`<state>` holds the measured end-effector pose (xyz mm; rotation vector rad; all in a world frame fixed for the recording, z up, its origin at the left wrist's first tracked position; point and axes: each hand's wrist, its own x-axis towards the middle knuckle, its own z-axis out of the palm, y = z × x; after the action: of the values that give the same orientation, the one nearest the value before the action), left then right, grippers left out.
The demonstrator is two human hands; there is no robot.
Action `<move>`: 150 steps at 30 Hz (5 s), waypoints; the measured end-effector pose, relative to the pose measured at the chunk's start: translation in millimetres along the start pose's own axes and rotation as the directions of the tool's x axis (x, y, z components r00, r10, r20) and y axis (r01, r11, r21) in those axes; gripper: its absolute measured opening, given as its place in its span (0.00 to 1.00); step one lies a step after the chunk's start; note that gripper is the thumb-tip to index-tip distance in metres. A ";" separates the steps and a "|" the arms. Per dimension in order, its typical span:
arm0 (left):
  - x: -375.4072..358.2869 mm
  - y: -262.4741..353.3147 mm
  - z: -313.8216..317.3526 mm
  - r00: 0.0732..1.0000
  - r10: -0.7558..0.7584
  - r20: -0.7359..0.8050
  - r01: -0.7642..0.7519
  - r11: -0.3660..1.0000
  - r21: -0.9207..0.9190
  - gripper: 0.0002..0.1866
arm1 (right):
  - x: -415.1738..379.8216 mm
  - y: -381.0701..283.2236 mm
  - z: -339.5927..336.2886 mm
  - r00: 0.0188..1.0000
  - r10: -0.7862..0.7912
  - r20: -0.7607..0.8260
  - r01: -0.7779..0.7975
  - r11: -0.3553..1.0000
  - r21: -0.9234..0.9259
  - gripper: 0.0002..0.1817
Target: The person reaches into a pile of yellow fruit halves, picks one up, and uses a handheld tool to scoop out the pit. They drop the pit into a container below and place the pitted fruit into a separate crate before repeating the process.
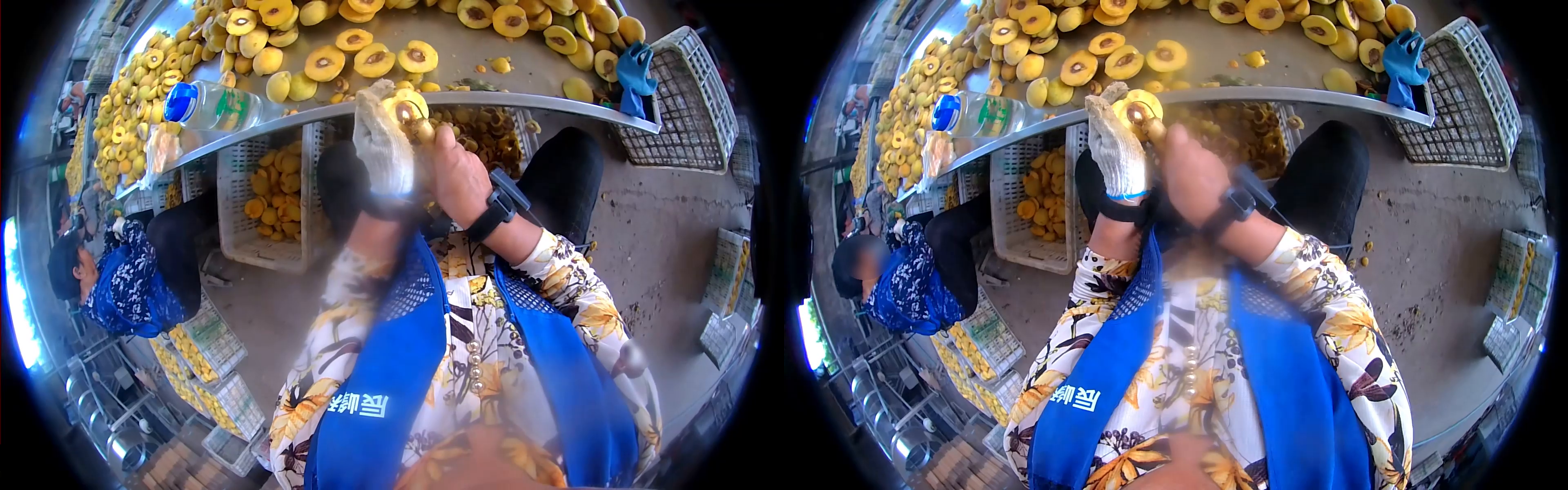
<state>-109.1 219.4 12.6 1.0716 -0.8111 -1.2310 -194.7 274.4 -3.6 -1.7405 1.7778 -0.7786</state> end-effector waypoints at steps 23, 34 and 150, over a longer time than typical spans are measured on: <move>16.1 -10.6 -16.5 0.978 -0.187 0.096 0.160 0.957 0.242 0.13 | -1.8 15.0 7.0 0.988 0.045 0.148 -0.073 0.979 0.191 0.15; 32.5 -30.7 -31.5 0.931 -0.295 0.214 0.212 0.916 0.340 0.12 | -2.0 12.4 -8.8 0.972 0.012 0.234 -0.049 0.987 0.152 0.13; 42.0 -53.5 -54.1 0.763 -0.431 0.481 0.386 0.901 0.195 0.18 | -4.7 28.7 -6.4 0.943 -0.032 0.332 0.048 0.998 -0.039 0.14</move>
<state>-68.8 188.7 -58.0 1.0283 -1.0755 -1.9295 -219.1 279.4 -19.9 -1.8191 1.5470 -0.4292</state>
